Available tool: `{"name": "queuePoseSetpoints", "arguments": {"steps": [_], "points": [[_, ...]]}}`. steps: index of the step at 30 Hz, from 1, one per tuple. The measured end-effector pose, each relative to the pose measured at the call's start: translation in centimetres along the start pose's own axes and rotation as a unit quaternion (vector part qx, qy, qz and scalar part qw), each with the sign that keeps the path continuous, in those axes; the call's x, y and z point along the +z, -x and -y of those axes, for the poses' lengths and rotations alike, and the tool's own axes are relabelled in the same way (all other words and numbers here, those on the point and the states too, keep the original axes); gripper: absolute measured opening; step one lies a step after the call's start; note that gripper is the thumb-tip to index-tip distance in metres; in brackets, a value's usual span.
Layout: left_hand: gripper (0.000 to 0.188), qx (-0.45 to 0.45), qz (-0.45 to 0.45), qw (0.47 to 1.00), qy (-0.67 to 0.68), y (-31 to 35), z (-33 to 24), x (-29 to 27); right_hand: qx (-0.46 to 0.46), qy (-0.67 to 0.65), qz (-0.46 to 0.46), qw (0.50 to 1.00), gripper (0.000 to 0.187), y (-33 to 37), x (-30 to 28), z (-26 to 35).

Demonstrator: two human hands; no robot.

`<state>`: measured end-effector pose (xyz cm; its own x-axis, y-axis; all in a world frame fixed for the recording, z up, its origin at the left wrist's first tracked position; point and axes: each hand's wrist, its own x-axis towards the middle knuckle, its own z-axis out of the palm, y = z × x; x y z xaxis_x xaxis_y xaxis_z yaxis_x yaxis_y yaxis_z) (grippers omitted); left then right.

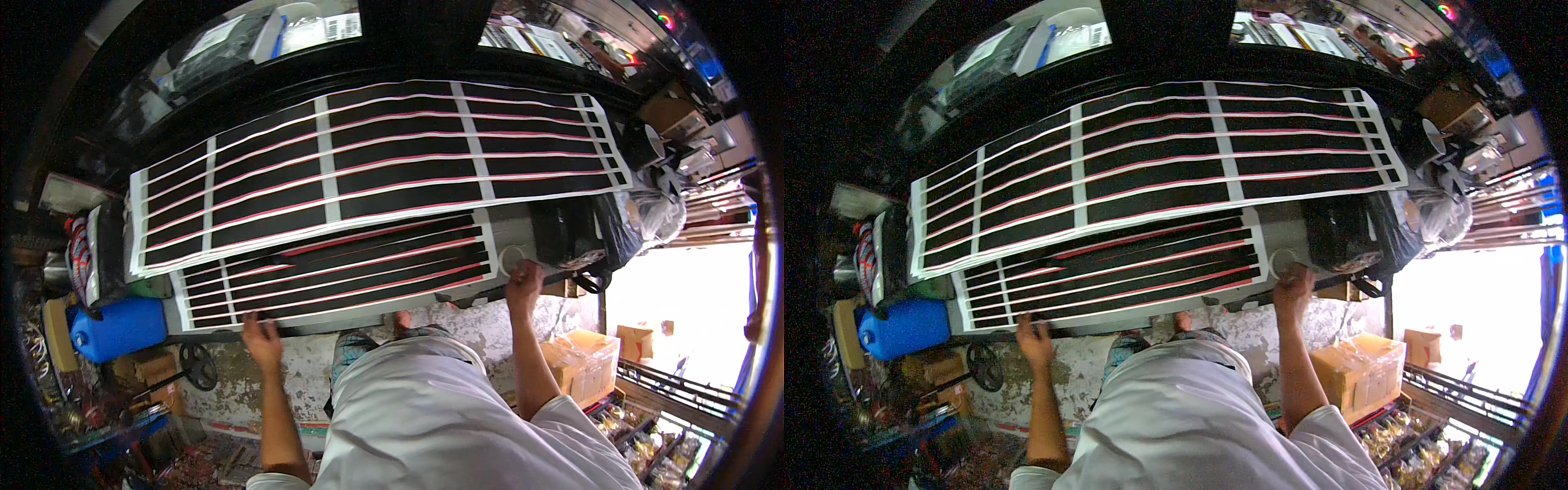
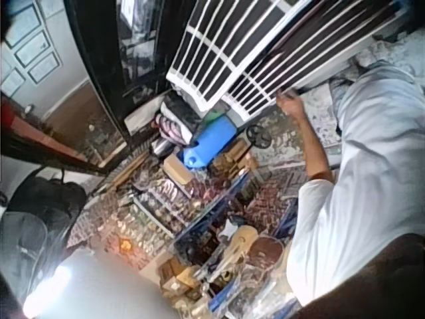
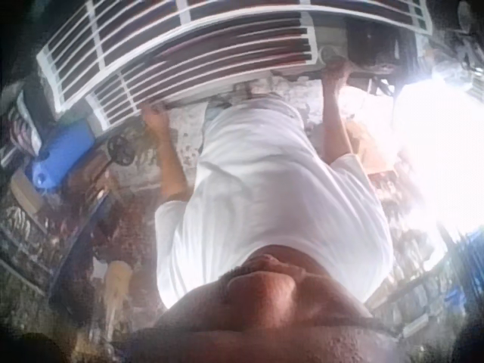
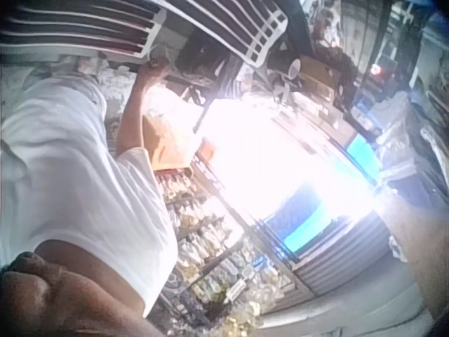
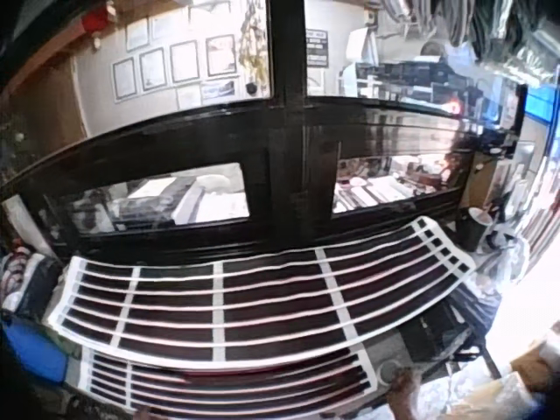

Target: The person aligns and secures white strips onto a black solar panel frame using both hands. They repeatedly press and adjust the strips along the panel's grid to ensure they are straight and firmly attached.

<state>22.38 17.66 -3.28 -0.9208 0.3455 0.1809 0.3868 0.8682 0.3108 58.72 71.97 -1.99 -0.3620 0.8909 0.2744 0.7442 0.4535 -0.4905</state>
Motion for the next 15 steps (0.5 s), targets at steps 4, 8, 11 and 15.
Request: {"name": "queuePoseSetpoints", "arguments": {"steps": [4, 8, 11, 15], "points": [[0.052, -0.037, 0.024, 0.999, 0.004, -8.0, 5.6, 0.7, -0.072, -0.031, 0.051, 0.996, 0.023, -3.4, 3.5, 1.3], [0.046, 0.012, 0.020, 0.998, -0.052, -15.1, 10.5, 0.3, -0.104, 0.025, 0.086, 0.991, 0.031, -8.9, 9.4, 5.2], [0.039, -0.124, 0.142, 0.982, 0.035, -20.0, 8.7, 0.3, -0.162, 0.168, 0.162, 0.959, 0.046, -12.7, 13.3, 2.1], [0.032, -0.087, 0.218, 0.971, -0.053, -22.6, 5.9, 1.7, -0.299, 0.235, 0.070, 0.922, 0.059, -14.2, 15.4, -1.9]]}}
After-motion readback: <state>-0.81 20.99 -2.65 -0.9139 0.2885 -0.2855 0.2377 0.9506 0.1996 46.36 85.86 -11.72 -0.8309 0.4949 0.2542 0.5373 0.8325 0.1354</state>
